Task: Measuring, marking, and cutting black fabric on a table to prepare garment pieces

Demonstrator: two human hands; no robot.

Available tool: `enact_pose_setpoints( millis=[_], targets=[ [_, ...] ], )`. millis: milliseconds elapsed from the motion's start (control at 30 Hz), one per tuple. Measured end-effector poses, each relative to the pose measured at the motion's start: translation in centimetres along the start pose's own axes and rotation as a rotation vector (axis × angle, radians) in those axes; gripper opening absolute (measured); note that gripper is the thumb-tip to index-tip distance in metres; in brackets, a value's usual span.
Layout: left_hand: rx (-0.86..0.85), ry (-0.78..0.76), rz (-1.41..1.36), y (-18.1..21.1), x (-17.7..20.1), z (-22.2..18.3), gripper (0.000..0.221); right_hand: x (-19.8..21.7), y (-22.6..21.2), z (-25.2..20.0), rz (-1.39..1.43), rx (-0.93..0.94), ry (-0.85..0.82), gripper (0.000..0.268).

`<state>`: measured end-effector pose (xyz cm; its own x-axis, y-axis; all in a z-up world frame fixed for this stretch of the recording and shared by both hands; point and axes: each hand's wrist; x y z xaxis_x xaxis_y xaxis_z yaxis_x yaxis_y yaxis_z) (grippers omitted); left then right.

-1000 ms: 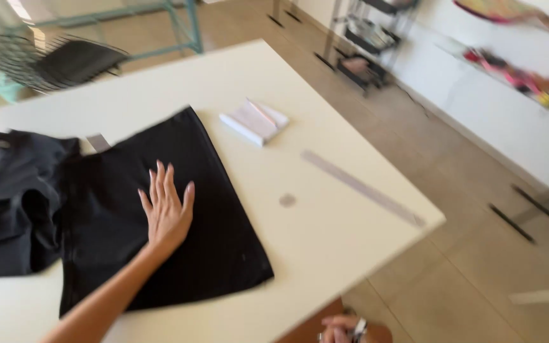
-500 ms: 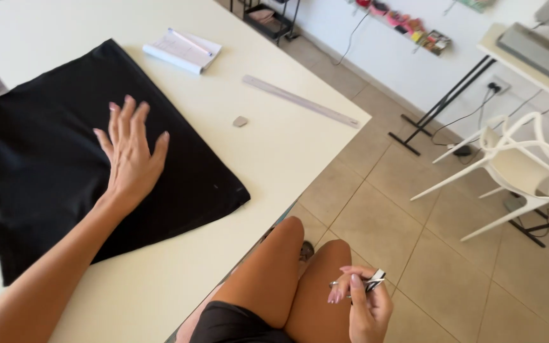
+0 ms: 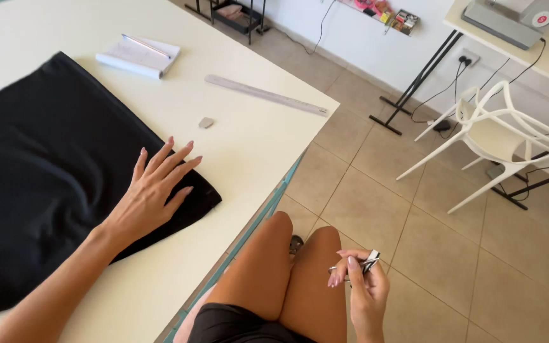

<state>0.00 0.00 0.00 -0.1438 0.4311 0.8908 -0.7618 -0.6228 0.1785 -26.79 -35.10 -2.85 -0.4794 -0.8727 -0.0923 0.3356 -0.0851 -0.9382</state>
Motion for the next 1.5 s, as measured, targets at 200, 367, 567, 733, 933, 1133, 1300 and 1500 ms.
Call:
enact_pose_setpoints(
  millis=[200, 367, 567, 733, 933, 1133, 1300, 1500],
  targets=[
    [-0.094, -0.039, 0.063, -0.4, -0.9, 0.1, 0.056, -0.1, 0.6, 0.7, 0.023, 0.004, -0.027, 0.020],
    [-0.212, -0.031, 0.106, -0.2, -0.6, 0.5, 0.053, -0.1, 1.4, 0.4, 0.019, -0.103, 0.036, 0.023],
    [-0.172, -0.060, 0.043, -0.5, -0.5, 0.9, 0.049, 0.2, 1.3, 0.9, 0.057, -0.053, -0.011, 0.022],
    [-0.159, -0.024, 0.005, -1.8, -1.2, 1.2, 0.048, 2.7, 3.0, 0.4, 0.062, -0.027, 0.011, 0.023],
    [-0.166, 0.008, 0.017, -1.8, -1.4, 1.7, 0.046, 8.9, 6.7, -1.0, 0.095, -0.011, 0.098, 0.024],
    [-0.110, -0.015, -0.023, -1.1, -2.0, 0.2, 0.042, 12.0, 8.1, -0.9, 0.140, -0.052, 0.162, 0.020],
    [-0.124, -0.007, -0.007, -1.4, -1.6, 1.0, 0.041, 10.5, 6.0, -1.4, 0.072, -0.083, 0.089, 0.023],
    [-0.172, 0.034, -0.003, -0.8, -0.9, 1.4, 0.034, 8.1, 5.1, -2.3, 0.093, -0.020, 0.097, 0.019]
  ],
)
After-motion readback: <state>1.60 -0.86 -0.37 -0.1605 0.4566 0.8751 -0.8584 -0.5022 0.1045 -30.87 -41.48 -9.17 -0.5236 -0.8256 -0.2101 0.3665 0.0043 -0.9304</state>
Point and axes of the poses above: each hand's wrist, its own z-axis towards the middle knuckle, its own x-axis out of the back of the hand, y = z × x, and after that the axes turned 4 degrees about z, right-handed
